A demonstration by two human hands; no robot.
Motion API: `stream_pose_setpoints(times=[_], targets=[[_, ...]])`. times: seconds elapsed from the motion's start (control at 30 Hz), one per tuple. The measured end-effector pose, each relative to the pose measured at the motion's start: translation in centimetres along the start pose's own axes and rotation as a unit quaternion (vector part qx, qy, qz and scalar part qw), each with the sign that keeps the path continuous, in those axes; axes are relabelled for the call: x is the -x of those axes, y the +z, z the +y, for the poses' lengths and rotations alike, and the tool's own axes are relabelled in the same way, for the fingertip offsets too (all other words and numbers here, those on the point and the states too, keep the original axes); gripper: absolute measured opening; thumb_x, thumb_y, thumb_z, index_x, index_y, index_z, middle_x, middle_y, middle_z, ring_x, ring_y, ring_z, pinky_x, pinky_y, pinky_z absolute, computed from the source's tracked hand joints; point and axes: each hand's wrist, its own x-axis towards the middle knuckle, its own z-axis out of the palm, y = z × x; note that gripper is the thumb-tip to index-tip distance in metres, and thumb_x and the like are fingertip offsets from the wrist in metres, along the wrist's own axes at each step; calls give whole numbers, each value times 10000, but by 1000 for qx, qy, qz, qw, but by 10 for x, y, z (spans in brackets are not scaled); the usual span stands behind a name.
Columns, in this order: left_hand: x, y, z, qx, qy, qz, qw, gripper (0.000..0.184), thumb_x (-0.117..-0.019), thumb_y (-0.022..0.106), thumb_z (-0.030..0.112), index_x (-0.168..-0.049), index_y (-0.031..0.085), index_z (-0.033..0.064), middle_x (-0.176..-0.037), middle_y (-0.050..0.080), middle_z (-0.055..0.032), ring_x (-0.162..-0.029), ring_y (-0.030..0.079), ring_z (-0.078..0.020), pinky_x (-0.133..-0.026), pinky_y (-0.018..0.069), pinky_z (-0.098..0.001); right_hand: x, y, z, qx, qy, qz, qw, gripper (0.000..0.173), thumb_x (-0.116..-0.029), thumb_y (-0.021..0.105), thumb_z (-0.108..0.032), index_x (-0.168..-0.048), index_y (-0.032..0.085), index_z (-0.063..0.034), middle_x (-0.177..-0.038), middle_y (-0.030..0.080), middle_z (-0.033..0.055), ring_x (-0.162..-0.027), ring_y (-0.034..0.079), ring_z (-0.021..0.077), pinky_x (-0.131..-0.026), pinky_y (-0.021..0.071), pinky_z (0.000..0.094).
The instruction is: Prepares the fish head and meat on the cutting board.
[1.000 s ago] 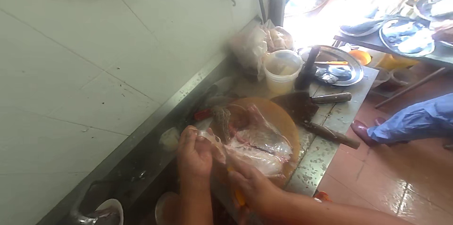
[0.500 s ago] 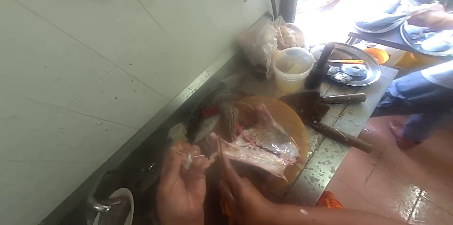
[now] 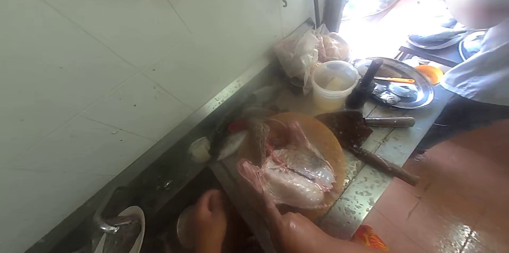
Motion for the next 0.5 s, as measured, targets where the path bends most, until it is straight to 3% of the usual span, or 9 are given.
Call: stream_pose_setpoints(times=[0.07,0.13,0.2,0.27,0.37,0.43,0.5], targets=[[-7,-16,78,-18,156,63,986,350,-1048,447,224,-1207,665,1,-1154,685,-157,-1049,682,-246,-909,584,-445,2,0,-1,25,8,-14,1000,833,-1049,499,-182,-1653,-72,-124,-898,692,188,-886,731,400,-787,595,583],[-21,-12,136,-86,217,-39,972,320,-1031,463,222,-1186,708,86,-1198,692,-94,-1097,678,-214,-940,579,-442,9,-3,-7,58,15,-29,998,836,-1037,502,-147,-1655,-59,-103,-890,697,198,-893,732,416,-776,592,594],[-41,13,163,-194,177,-200,944,294,-1044,499,219,-1234,705,127,-1248,675,-72,-1163,651,-215,-1020,530,-461,29,-14,-11,90,20,-47,995,801,-1038,486,-121,-1662,-16,-102,-876,704,208,-887,731,431,-768,584,604],[-55,36,165,-308,139,-298,893,339,-1026,517,243,-1297,661,98,-1307,640,-114,-1258,595,-271,-1077,470,-504,56,-28,-4,127,3,-57,990,715,-1045,462,-105,-1664,104,-104,-851,706,211,-861,725,437,-741,575,597],[-56,42,164,-388,100,-336,853,426,-980,583,202,-1373,600,38,-1372,585,-182,-1328,532,-355,-1112,438,-537,87,-50,35,135,-44,-84,986,641,-1062,457,-183,-1655,215,-151,-838,702,215,-835,714,444,-727,563,614],[-55,43,163,-415,67,-324,848,408,-970,596,195,-1348,617,44,-1358,598,-182,-1324,532,-366,-1109,433,-548,96,-66,68,96,-70,-112,987,627,-1076,449,-258,-1659,223,-216,-856,701,218,-848,704,448,-751,550,643],[-52,45,169,-440,40,-308,843,338,-975,592,180,-1277,664,44,-1299,644,-180,-1281,574,-362,-1084,457,-544,101,-74,103,40,-109,-80,990,609,-1072,462,-279,-1650,273,-237,-817,694,195,-786,700,418,-718,552,633]])
